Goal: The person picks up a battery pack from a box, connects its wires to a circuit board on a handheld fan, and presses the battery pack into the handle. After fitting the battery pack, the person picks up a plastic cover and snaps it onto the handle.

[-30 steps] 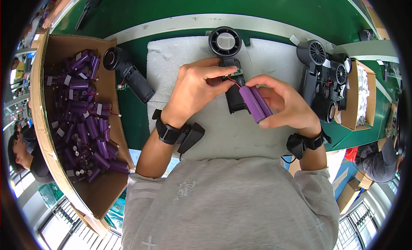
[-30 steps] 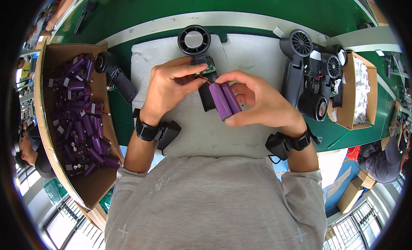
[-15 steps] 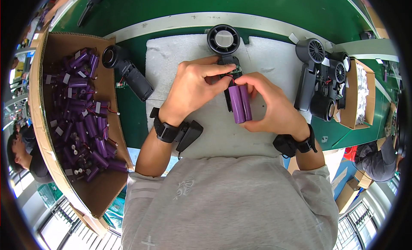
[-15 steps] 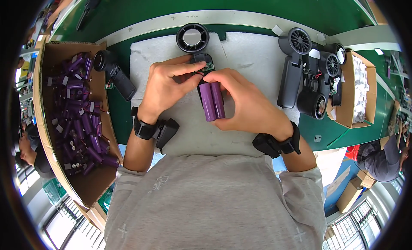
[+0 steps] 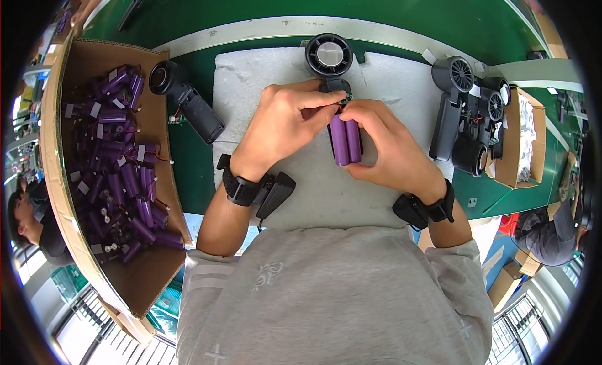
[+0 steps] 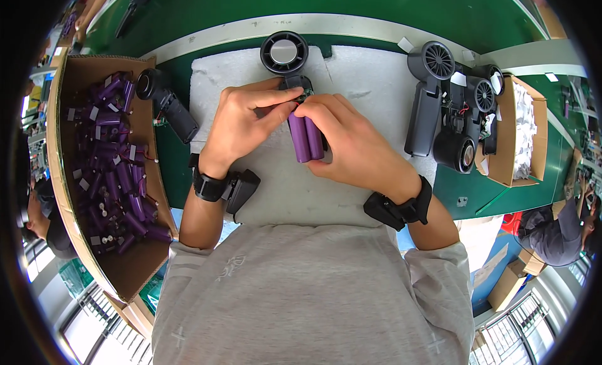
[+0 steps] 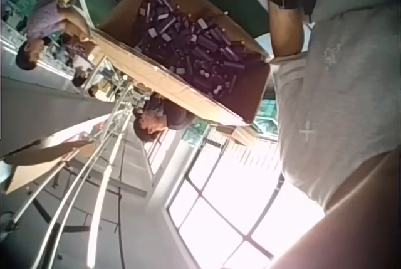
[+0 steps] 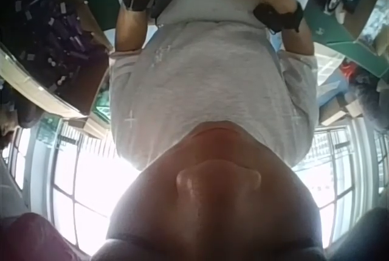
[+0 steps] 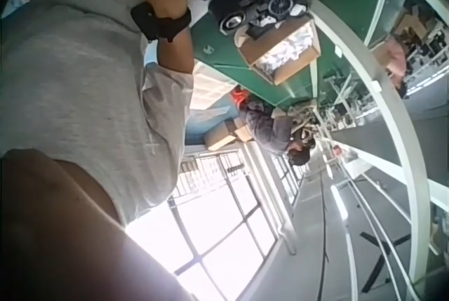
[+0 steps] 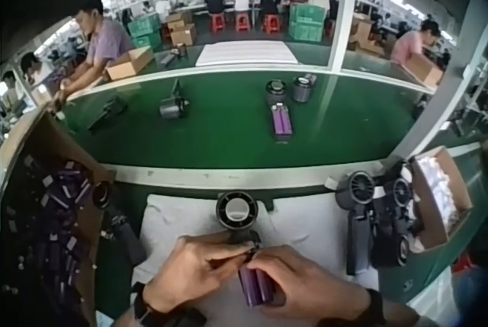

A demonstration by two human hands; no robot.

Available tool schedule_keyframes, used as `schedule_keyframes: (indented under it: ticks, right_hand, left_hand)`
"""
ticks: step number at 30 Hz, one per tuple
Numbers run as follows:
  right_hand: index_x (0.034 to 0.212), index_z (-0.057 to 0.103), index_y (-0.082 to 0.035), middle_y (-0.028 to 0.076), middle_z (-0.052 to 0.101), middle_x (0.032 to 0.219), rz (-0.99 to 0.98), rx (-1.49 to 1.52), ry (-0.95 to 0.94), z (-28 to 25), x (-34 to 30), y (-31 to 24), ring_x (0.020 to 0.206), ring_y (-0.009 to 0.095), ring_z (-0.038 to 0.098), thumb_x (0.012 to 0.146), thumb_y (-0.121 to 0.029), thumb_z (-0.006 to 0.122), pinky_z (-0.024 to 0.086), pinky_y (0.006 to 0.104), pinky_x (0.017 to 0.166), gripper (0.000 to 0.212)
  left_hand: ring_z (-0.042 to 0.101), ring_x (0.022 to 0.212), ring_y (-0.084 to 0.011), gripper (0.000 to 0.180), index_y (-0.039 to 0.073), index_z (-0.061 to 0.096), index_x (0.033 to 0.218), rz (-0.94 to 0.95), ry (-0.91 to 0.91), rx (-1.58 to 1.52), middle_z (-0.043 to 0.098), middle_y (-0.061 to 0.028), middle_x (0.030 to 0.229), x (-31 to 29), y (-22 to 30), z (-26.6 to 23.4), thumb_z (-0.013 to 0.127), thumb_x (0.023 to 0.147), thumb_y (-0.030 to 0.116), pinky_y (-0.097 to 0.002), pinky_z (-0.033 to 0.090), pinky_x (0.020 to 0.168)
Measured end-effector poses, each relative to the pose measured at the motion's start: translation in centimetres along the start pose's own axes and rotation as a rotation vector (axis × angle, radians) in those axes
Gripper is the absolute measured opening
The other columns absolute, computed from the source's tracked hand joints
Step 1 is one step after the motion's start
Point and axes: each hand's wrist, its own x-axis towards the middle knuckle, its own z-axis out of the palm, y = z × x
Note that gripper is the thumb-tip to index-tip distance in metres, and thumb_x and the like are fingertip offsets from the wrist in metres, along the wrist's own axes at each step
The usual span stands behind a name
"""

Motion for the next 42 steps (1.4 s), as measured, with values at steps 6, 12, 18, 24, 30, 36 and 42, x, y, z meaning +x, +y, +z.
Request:
schedule_keyframes:
  ticks: [6, 12, 18, 24, 30, 36, 42]
  right_hand:
    - [0.118, 0.056, -0.006, 0.011, 0.054, 0.124, 0.025, -0.074, -0.008, -0.3, 0.0, -0.4, 0.11, 0.031, 0.056, 0.061, -0.002, 0.081, 0.053, 0.0381, 0.089, 0.063]
    - [0.111, 0.061, -0.006, 0.012, 0.055, 0.126, 0.033, -0.022, 0.046, 0.1, -0.6, 0.0, 0.104, 0.029, 0.058, 0.06, 0.0, 0.081, 0.054, 0.0376, 0.084, 0.054]
    - [0.103, 0.062, -0.005, 0.012, 0.057, 0.126, -0.069, -0.099, 0.09, 0.2, -0.5, 0.3, 0.096, 0.028, 0.061, 0.059, 0.0, 0.081, 0.056, 0.036, 0.083, 0.047]
    - [0.1, 0.062, -0.004, 0.012, 0.058, 0.125, -0.035, -0.115, 0.125, 0.6, -0.5, 0.1, 0.094, 0.027, 0.062, 0.059, 0.001, 0.081, 0.056, 0.0357, 0.081, 0.045]
    - [0.099, 0.061, -0.006, 0.013, 0.058, 0.125, -0.01, -0.082, 0.115, 0.2, -0.6, 0.5, 0.095, 0.027, 0.063, 0.059, 0.001, 0.081, 0.055, 0.0361, 0.079, 0.046]
    - [0.097, 0.059, -0.006, 0.011, 0.055, 0.125, 0.004, -0.055, 0.042, -0.3, -0.3, 0.8, 0.098, 0.028, 0.062, 0.059, 0.001, 0.081, 0.056, 0.0366, 0.08, 0.044]
    - [0.1, 0.057, -0.007, 0.01, 0.05, 0.124, 0.064, -0.042, 0.021, -0.2, 0.3, -0.1, 0.099, 0.027, 0.06, 0.061, 0.003, 0.08, 0.055, 0.0365, 0.081, 0.046]
  left_hand:
    - [0.056, 0.054, -0.021, 0.021, 0.006, 0.073, 0.103, 0.016, 0.006, 0.002, 0.064, -0.0108, 0.075, -0.1, -0.1, 0.0, 0.069, 0.083, 0.003, -0.0314, 0.045, 0.053]
    - [0.054, 0.053, -0.0214, 0.02, 0.006, 0.073, 0.104, 0.047, -0.002, -0.002, 0.062, -0.0114, 0.074, -0.1, -0.4, 0.0, 0.068, 0.084, 0.003, -0.0327, 0.042, 0.052]
    - [0.053, 0.054, -0.0212, 0.02, 0.007, 0.073, 0.104, 0.041, -0.004, -0.017, 0.062, -0.0115, 0.074, -0.1, -0.3, 0.0, 0.068, 0.085, 0.004, -0.0327, 0.042, 0.052]
    - [0.055, 0.055, -0.0199, 0.02, 0.008, 0.073, 0.103, 0.004, -0.008, -0.038, 0.063, -0.0104, 0.074, -0.1, -0.5, -0.1, 0.069, 0.084, 0.005, -0.0311, 0.045, 0.054]
    - [0.059, 0.061, -0.0127, 0.03, 0.009, 0.073, 0.107, -0.049, -0.063, -0.101, 0.067, -0.0062, 0.077, -0.1, -0.7, -0.3, 0.077, 0.078, 0.006, -0.0256, 0.049, 0.059]
    - [0.06, 0.06, -0.0155, 0.039, 0.012, 0.073, 0.107, -0.124, -0.11, -0.158, 0.067, -0.0067, 0.076, 0.0, -1.0, -0.5, 0.084, 0.069, 0.013, -0.0284, 0.05, 0.06]
    - [0.06, 0.06, -0.0151, 0.041, 0.013, 0.073, 0.108, -0.11, -0.12, -0.148, 0.067, -0.0069, 0.077, -0.1, -1.0, -0.6, 0.084, 0.068, 0.013, -0.0286, 0.05, 0.06]
